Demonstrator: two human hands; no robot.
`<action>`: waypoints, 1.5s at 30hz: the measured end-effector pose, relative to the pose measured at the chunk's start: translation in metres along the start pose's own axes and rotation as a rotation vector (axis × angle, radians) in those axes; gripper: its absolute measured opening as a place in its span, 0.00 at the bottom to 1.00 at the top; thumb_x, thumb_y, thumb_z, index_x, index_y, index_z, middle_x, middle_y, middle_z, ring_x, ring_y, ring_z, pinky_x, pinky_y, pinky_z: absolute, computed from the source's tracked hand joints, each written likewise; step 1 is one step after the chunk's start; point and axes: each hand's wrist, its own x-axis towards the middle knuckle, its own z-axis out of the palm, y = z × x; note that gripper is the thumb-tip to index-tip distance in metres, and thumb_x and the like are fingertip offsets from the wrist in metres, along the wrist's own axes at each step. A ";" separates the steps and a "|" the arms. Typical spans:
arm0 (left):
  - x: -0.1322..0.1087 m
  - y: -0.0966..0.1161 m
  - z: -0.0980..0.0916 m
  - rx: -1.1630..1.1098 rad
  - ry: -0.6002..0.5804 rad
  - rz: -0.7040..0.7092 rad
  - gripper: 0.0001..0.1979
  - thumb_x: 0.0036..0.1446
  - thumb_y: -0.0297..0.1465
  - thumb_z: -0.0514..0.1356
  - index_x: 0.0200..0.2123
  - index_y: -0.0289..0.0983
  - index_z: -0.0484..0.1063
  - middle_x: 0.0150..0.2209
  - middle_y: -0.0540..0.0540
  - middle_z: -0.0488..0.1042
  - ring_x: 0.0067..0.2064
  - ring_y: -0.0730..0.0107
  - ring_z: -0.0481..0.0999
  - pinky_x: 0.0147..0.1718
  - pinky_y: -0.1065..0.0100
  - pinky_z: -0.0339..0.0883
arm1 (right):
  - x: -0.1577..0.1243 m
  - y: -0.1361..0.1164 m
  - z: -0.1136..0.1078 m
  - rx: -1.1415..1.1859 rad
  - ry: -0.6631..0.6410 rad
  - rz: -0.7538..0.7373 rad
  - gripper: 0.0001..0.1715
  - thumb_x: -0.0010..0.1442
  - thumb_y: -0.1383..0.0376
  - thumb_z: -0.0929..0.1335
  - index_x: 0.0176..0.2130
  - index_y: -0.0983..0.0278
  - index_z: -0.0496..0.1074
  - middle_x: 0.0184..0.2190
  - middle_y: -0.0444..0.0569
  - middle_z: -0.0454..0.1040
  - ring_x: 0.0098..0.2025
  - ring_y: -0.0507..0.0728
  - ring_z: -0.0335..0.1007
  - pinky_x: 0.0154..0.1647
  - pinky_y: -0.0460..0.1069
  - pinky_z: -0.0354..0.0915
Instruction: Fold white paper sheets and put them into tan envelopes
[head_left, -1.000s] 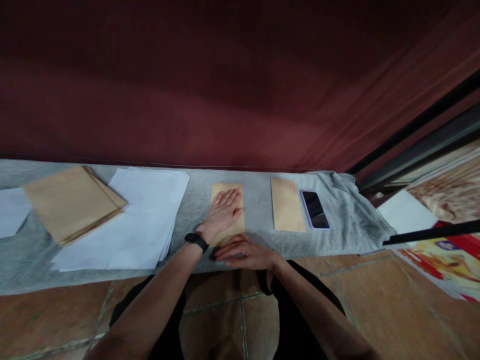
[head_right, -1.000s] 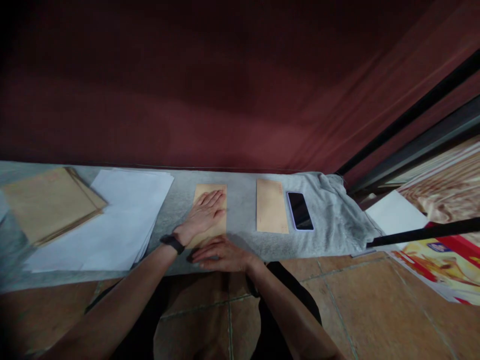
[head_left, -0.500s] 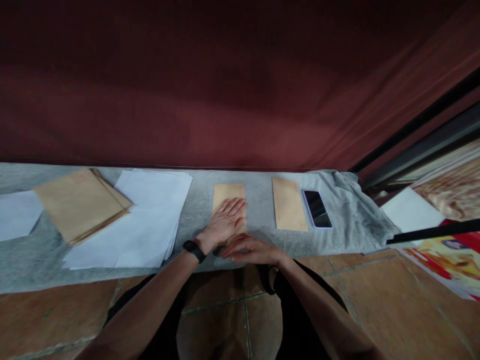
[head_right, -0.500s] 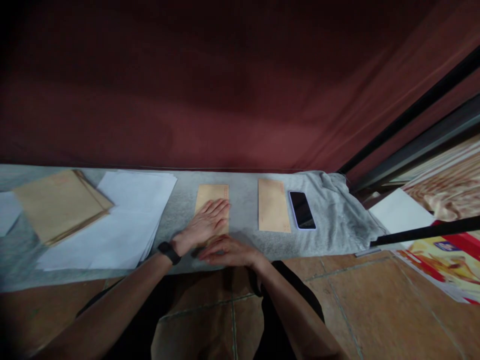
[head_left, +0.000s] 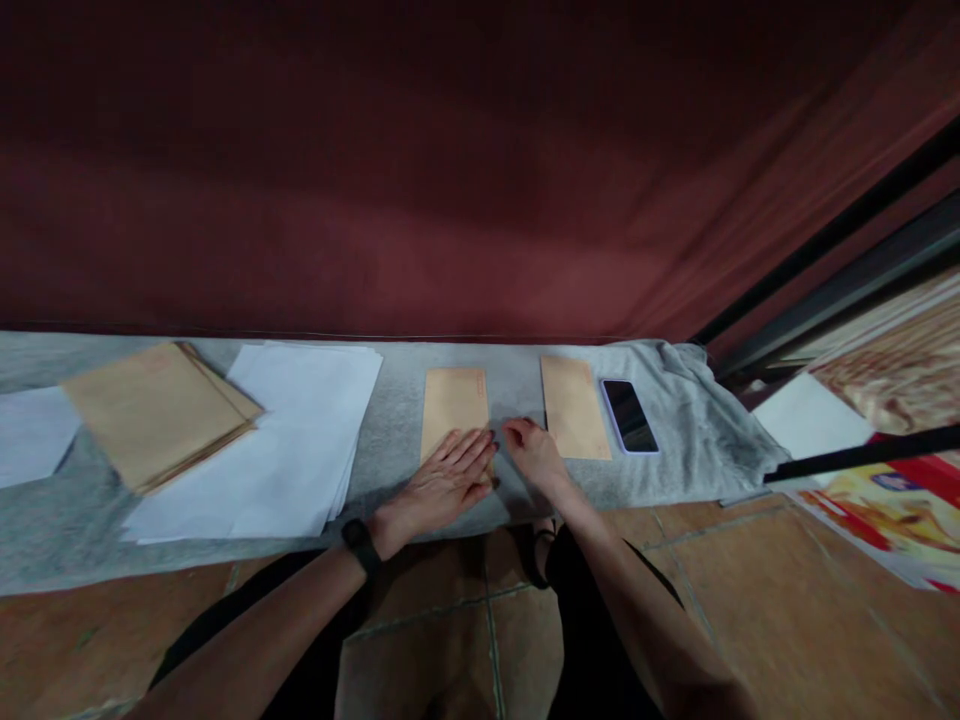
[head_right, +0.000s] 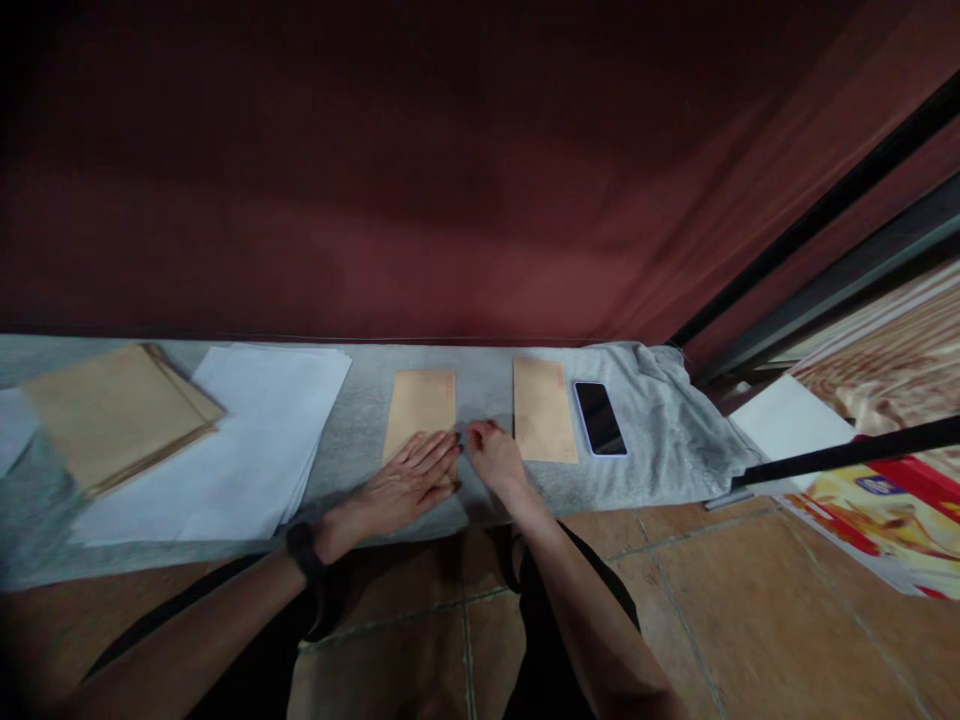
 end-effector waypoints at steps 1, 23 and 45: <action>-0.003 0.003 0.000 0.006 -0.007 0.009 0.31 0.73 0.46 0.45 0.72 0.36 0.56 0.74 0.39 0.55 0.76 0.58 0.50 0.73 0.52 0.40 | -0.001 -0.003 0.002 -0.086 0.011 0.011 0.14 0.69 0.69 0.63 0.43 0.61 0.79 0.45 0.52 0.80 0.47 0.57 0.77 0.51 0.49 0.68; -0.020 0.015 -0.032 0.049 -0.078 0.053 0.17 0.66 0.21 0.51 0.53 0.38 0.71 0.54 0.40 0.77 0.58 0.58 0.75 0.53 0.58 0.71 | -0.015 -0.007 0.002 -0.125 -0.120 0.139 0.19 0.69 0.62 0.66 0.28 0.63 0.78 0.31 0.51 0.82 0.35 0.56 0.78 0.37 0.46 0.68; 0.011 0.000 -0.034 -0.475 0.480 -0.347 0.19 0.67 0.30 0.55 0.60 0.39 0.66 0.63 0.39 0.68 0.64 0.59 0.71 0.55 0.58 0.76 | -0.016 0.026 -0.053 0.796 0.075 0.344 0.11 0.59 0.62 0.74 0.34 0.61 0.68 0.21 0.36 0.68 0.21 0.48 0.68 0.23 0.43 0.72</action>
